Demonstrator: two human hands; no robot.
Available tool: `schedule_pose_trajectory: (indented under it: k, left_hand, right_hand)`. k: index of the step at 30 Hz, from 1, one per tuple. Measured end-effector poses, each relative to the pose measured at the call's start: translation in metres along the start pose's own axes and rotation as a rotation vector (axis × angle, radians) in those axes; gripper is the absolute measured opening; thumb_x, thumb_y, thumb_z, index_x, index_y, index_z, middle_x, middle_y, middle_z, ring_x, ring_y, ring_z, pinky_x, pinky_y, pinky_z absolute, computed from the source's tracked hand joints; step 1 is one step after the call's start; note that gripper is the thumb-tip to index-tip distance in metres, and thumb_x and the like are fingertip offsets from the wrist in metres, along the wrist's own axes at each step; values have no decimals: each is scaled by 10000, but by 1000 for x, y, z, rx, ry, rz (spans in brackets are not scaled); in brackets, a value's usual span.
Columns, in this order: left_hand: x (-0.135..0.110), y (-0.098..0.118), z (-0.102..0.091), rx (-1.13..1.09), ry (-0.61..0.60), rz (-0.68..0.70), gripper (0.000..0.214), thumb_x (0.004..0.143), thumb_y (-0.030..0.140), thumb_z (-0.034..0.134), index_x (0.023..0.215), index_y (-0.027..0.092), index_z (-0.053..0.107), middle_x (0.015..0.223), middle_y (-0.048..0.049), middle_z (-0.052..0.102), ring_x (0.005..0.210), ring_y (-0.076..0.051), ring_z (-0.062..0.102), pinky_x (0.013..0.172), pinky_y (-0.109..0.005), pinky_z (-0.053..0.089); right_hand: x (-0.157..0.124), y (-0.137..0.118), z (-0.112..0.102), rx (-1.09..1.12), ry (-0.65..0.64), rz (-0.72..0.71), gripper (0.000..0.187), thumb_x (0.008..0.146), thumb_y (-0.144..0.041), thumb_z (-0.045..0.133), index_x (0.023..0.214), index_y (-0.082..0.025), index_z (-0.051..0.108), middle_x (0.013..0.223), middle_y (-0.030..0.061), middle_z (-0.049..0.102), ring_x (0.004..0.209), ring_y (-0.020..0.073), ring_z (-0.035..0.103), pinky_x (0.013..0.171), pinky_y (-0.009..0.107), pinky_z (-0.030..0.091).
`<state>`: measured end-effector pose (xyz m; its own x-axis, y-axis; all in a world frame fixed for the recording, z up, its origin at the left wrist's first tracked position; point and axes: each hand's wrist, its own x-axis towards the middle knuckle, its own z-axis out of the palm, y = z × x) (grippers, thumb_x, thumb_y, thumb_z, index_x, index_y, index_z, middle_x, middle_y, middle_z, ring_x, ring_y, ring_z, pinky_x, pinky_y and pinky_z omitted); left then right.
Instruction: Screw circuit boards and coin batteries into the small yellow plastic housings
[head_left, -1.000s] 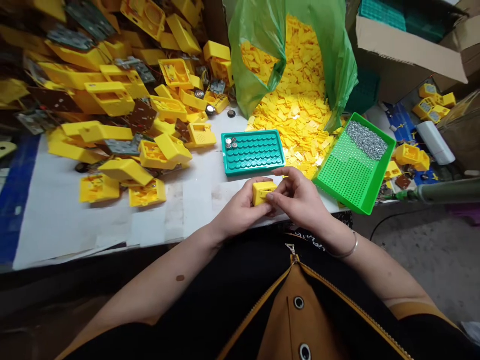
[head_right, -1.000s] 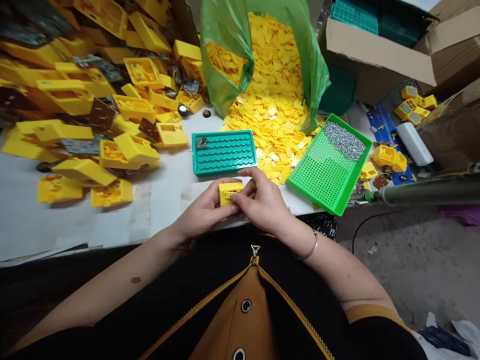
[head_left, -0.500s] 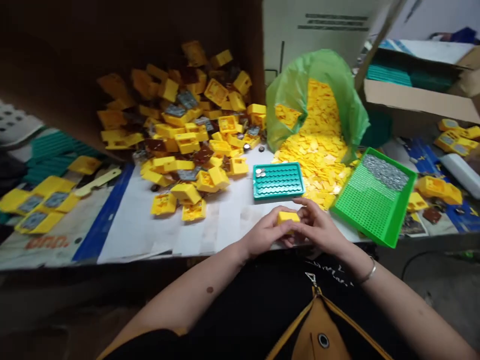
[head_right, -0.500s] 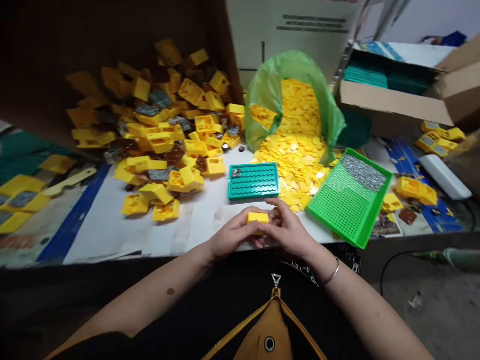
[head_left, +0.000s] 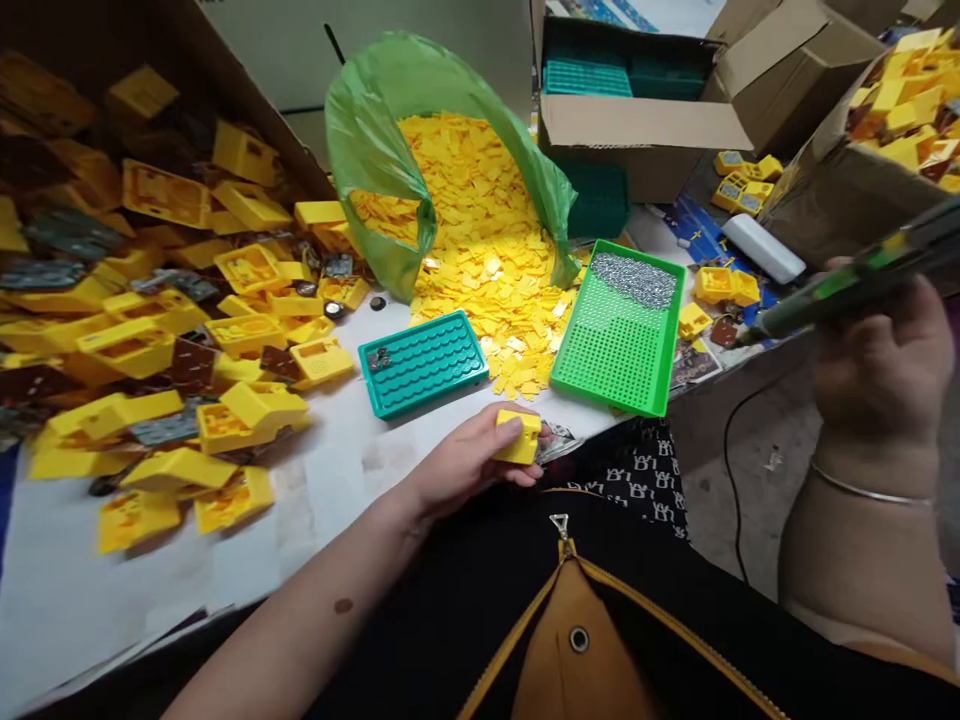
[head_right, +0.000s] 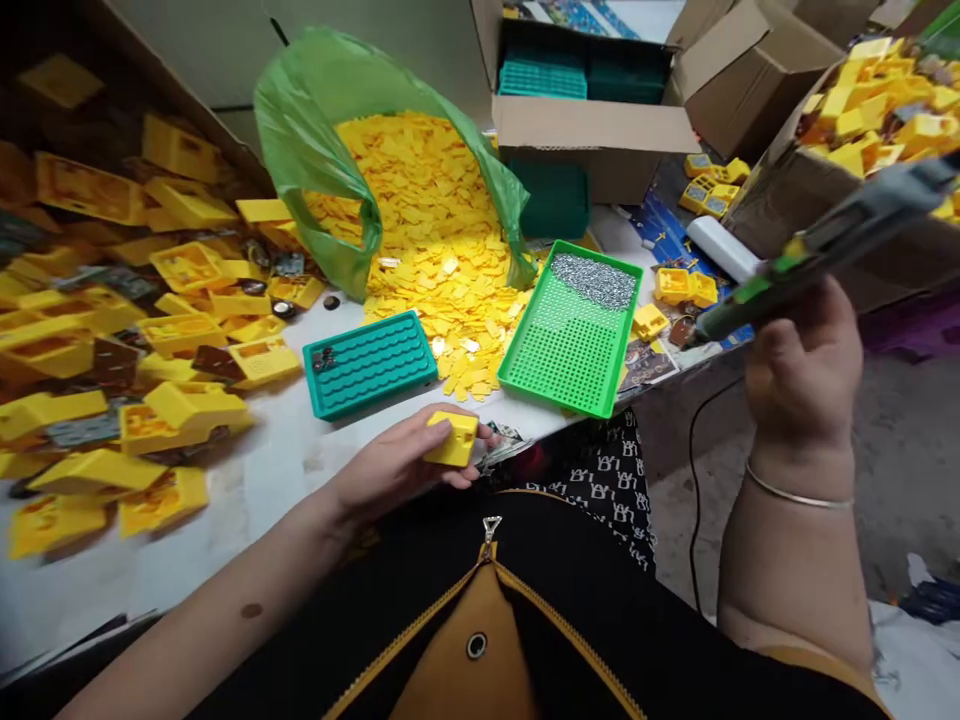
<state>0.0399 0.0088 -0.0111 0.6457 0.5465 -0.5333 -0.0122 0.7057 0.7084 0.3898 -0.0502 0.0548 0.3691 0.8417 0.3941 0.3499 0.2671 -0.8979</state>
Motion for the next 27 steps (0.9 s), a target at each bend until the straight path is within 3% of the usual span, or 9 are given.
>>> schedule_pose_trajectory:
  k: [2,3,8,14,20,27]
  left_hand:
    - [13,3,11,20,-7,-36,271,859,327,647,1044,141,581,1038,-120,698,699,-167,717,626,-260,592]
    - [19,3,15,22,-6,-43,248,868,315,638,1037,141,582,1019,-115,703,692,-160,716,627,-255,592]
    - [42,2,26,-6,4,-102,224,880,326,624,981,137,557,911,-108,714,624,-145,705,583,-238,591]
    - [50,6,30,36,47,-167,279,866,373,636,969,142,520,919,-103,706,598,-142,705,535,-221,586]
    - [50,11,31,21,61,-195,306,836,394,674,955,153,530,879,-74,709,579,-134,703,535,-212,589]
    - [52,12,27,-15,45,-231,315,818,396,697,937,152,538,880,-84,721,588,-146,709,547,-225,596]
  right_hand:
    - [12,7,7,165,84,-33,220,693,-415,818,890,-378,726,1073,-5,676,1069,172,611,920,304,464]
    - [17,9,12,231,67,-15,217,674,-396,833,864,-354,737,1055,-2,684,1018,157,628,926,290,458]
    - [27,6,48,352,-194,149,577,703,-731,639,1044,-269,694,804,33,642,674,172,625,672,373,528]
    - [48,16,80,311,-320,96,456,675,-570,775,953,-235,636,739,-5,578,664,136,598,599,294,494]
    - [58,44,105,414,-195,-30,370,769,-578,671,917,-264,543,560,-68,478,490,113,522,539,298,479]
    - [68,61,116,188,-42,-47,551,691,-809,544,867,-288,499,528,-61,364,451,129,467,515,326,444]
